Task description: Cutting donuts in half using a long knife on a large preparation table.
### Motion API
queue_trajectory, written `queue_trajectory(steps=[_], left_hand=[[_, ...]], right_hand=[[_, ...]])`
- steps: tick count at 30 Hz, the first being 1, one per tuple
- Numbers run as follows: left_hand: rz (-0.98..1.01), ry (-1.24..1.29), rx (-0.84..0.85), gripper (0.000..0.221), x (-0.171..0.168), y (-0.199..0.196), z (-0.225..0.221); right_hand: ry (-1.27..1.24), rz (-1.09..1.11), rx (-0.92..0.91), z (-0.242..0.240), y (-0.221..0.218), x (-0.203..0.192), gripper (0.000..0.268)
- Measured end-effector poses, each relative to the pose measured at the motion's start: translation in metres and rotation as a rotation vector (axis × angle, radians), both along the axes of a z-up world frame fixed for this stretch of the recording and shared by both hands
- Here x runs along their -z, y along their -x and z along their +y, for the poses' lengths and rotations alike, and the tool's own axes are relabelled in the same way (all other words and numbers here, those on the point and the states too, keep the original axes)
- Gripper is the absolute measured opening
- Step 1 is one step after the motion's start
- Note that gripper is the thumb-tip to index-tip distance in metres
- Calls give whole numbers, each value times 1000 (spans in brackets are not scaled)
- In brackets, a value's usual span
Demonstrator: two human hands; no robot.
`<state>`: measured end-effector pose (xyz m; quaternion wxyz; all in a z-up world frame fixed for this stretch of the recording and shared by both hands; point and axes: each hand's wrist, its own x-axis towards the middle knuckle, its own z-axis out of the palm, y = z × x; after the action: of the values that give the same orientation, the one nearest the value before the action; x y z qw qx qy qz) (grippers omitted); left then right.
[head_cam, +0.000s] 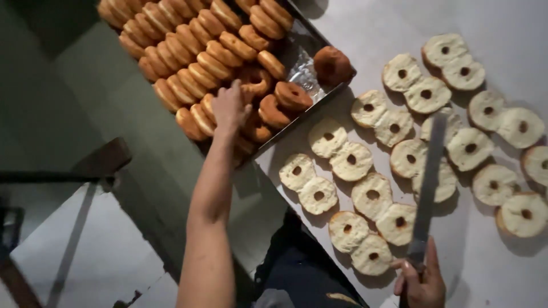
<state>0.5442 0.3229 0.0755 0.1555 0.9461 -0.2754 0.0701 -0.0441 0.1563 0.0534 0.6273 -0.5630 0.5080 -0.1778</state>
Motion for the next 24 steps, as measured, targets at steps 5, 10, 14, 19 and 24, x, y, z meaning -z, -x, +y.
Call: queue_trajectory(steps=[5,10,14,19,24], left_hand=[[817,1079,96,58,-25,73,6],[1744,1629,417,74,11,237,-24],[1953,1517,471,73,-14,335,-56],[2066,1382,515,75,-25,416,-68],[2054,1334,510,79,-55,476,-84]], right_hand=[[1,-75,-122,10,-34,-32,86],[84,-11,-392,21,-62,-76,78],[80,-29,-393,18,-52,-131,77],[95,-65,-366,20,-1,-162,78],[89,-103,-321,18,62,-155,78]])
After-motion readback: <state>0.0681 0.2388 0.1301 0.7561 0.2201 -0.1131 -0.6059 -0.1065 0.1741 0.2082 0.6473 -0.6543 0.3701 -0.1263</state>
